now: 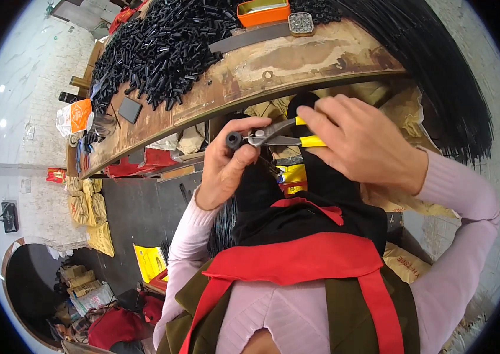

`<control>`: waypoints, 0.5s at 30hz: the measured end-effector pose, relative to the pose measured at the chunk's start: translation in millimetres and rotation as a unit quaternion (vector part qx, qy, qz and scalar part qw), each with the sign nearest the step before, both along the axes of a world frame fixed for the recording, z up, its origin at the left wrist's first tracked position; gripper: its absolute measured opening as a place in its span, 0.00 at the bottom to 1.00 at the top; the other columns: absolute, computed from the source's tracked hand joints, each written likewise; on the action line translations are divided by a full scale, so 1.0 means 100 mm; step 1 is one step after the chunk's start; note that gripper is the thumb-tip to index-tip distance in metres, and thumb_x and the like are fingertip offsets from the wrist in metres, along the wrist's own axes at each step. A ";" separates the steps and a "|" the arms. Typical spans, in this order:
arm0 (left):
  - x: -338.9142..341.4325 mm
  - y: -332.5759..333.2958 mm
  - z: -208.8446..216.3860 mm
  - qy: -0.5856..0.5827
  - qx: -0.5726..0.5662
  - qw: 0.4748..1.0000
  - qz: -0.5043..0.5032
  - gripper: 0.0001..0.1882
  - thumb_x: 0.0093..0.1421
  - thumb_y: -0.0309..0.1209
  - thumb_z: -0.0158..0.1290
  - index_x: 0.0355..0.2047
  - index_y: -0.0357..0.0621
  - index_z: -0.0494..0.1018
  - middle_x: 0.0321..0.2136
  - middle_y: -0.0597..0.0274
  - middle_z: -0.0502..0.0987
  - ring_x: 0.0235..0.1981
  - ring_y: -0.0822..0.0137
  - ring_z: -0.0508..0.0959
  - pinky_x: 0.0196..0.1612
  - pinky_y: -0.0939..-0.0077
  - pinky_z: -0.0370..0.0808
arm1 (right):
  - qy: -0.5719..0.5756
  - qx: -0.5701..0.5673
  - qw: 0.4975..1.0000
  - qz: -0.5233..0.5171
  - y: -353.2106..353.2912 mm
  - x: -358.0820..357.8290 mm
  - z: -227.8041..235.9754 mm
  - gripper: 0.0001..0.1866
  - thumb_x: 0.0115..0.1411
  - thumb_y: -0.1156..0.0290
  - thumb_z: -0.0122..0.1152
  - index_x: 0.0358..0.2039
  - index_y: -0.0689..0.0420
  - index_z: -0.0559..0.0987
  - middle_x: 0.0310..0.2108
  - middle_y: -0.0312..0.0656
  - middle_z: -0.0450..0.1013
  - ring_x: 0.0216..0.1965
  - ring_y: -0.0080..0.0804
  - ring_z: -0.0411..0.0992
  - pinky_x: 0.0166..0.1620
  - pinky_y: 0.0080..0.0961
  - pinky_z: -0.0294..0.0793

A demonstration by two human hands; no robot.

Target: Assembling and trimming thin rods at a factory production workstation.

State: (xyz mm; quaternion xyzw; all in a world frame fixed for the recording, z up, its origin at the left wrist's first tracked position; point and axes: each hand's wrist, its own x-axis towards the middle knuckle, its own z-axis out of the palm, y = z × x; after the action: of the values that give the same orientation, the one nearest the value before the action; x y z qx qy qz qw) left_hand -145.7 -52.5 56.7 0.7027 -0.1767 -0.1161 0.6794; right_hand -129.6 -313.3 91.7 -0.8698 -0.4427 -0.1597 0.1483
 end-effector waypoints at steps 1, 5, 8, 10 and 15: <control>0.05 0.05 -0.07 -0.009 -0.009 1.000 -0.016 0.23 0.64 0.40 0.55 0.53 0.38 0.71 0.35 0.67 0.73 0.33 0.78 0.67 0.39 0.84 0.66 | 0.052 -0.051 0.997 0.009 -0.03 -0.01 0.03 0.25 0.54 0.70 0.65 0.51 0.62 0.69 0.37 0.46 0.71 0.34 0.42 0.73 0.37 0.32 0.74; 0.11 0.07 -0.18 -0.028 -0.012 0.998 -0.057 0.28 0.62 0.46 0.57 0.55 0.38 0.70 0.35 0.68 0.72 0.31 0.80 0.67 0.35 0.86 0.64 | 0.661 0.009 0.750 0.002 0.01 0.10 0.36 0.22 0.54 0.68 0.69 0.46 0.60 0.70 0.20 0.36 0.71 0.22 0.23 0.73 0.28 0.24 0.71; 0.14 0.05 -0.17 -0.074 0.001 0.994 -0.086 0.28 0.63 0.45 0.56 0.55 0.38 0.69 0.34 0.68 0.72 0.32 0.79 0.69 0.35 0.86 0.64 | 0.672 0.054 0.738 -0.030 0.01 -0.03 0.03 0.24 0.51 0.65 0.71 0.43 0.59 0.69 0.16 0.37 0.69 0.16 0.19 0.68 0.21 0.26 0.64; 0.12 0.06 -0.15 0.006 -0.037 0.997 -0.061 0.27 0.64 0.44 0.55 0.56 0.37 0.69 0.36 0.65 0.75 0.34 0.77 0.72 0.36 0.85 0.66 | 0.400 0.077 0.913 -0.041 0.03 -0.09 0.08 0.22 0.52 0.68 0.68 0.44 0.59 0.69 0.23 0.42 0.70 0.24 0.29 0.72 0.28 0.27 0.68; 0.17 0.07 -0.21 -0.007 -0.072 0.997 -0.014 0.29 0.63 0.45 0.56 0.56 0.35 0.68 0.30 0.65 0.72 0.30 0.77 0.72 0.33 0.85 0.66 | 0.209 0.094 0.973 -0.001 0.06 0.09 -0.09 0.19 0.60 0.71 0.60 0.49 0.63 0.68 0.22 0.44 0.72 0.21 0.35 0.74 0.27 0.27 0.73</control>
State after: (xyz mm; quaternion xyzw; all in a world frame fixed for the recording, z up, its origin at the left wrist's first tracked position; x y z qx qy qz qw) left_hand -129.0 -45.9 36.2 0.6505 -0.1994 -0.1078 0.7249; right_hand -120.4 -307.0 83.2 -0.8665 -0.3839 -0.0157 0.3187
